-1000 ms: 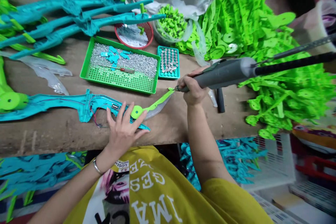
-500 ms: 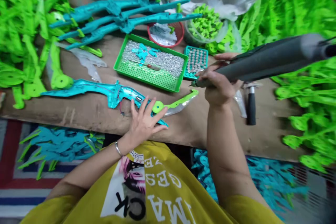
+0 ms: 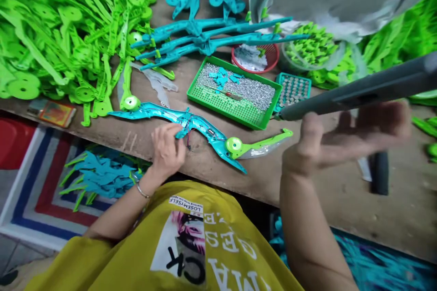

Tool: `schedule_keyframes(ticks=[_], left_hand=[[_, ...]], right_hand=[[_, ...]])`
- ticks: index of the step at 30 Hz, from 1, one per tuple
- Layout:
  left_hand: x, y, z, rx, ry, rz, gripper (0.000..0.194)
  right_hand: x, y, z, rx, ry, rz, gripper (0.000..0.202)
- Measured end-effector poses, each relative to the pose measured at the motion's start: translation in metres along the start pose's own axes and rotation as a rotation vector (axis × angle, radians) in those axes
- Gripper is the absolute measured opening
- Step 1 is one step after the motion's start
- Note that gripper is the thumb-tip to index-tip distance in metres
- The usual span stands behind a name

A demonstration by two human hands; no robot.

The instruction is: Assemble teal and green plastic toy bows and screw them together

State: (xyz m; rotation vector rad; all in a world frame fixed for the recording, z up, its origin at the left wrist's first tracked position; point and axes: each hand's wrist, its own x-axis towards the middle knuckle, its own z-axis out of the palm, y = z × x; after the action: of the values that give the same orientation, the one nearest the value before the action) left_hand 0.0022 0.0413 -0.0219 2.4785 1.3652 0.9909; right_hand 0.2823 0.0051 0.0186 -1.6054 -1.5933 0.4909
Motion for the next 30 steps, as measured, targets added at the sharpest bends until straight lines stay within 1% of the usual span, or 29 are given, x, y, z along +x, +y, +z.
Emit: schedule_keyframes(ticks=[2, 4, 6, 8, 10, 13, 16, 21, 23, 24, 26, 27, 28, 30], left_hand=[[0.009, -0.021, -0.010, 0.068, -0.089, -0.026, 0.035], [0.016, -0.034, -0.014, 0.099, -0.205, 0.010, 0.036], [0.020, -0.039, -0.014, 0.114, -0.286, 0.062, 0.034], [0.020, -0.038, -0.012, 0.117, -0.310, 0.101, 0.031], [0.019, -0.035, -0.009, 0.102, -0.303, 0.129, 0.030], [0.015, -0.024, -0.005, 0.059, -0.291, 0.179, 0.028], [0.010, -0.008, -0.002, 0.007, -0.317, 0.236, 0.027], [0.001, 0.021, 0.003, -0.114, -0.407, 0.324, 0.029], [0.000, 0.029, 0.005, -0.143, -0.420, 0.344, 0.030], [0.002, 0.032, 0.006, -0.153, -0.414, 0.340, 0.031], [0.007, 0.036, 0.009, -0.164, -0.393, 0.320, 0.034], [0.010, 0.038, 0.011, -0.166, -0.394, 0.311, 0.037], [0.014, 0.040, 0.013, -0.166, -0.407, 0.309, 0.040], [0.022, 0.045, 0.018, -0.156, -0.459, 0.315, 0.046]], right_hand=[[-0.014, -0.011, 0.014, -0.094, -0.056, -0.008, 0.049], [-0.027, -0.018, 0.029, -0.190, -0.107, -0.016, 0.055], [-0.041, -0.021, 0.040, -0.284, -0.146, -0.026, 0.061], [-0.054, -0.020, 0.046, -0.371, -0.163, -0.032, 0.065], [-0.066, -0.015, 0.044, -0.435, -0.166, -0.022, 0.066], [-0.081, -0.006, 0.032, -0.469, -0.164, 0.010, 0.066], [-0.094, 0.004, 0.013, -0.468, -0.160, 0.038, 0.068], [-0.113, 0.018, -0.022, -0.530, -0.174, 0.070, 0.071], [-0.119, 0.015, -0.031, -0.556, -0.132, 0.066, 0.067], [-0.122, 0.012, -0.033, -0.555, -0.087, 0.058, 0.063], [-0.127, 0.003, -0.030, -0.518, 0.028, 0.033, 0.051], [-0.129, -0.002, -0.025, -0.485, 0.072, 0.015, 0.045], [-0.132, -0.007, -0.018, -0.454, 0.095, -0.002, 0.038], [-0.135, -0.013, 0.001, -0.440, 0.067, -0.029, 0.030]])
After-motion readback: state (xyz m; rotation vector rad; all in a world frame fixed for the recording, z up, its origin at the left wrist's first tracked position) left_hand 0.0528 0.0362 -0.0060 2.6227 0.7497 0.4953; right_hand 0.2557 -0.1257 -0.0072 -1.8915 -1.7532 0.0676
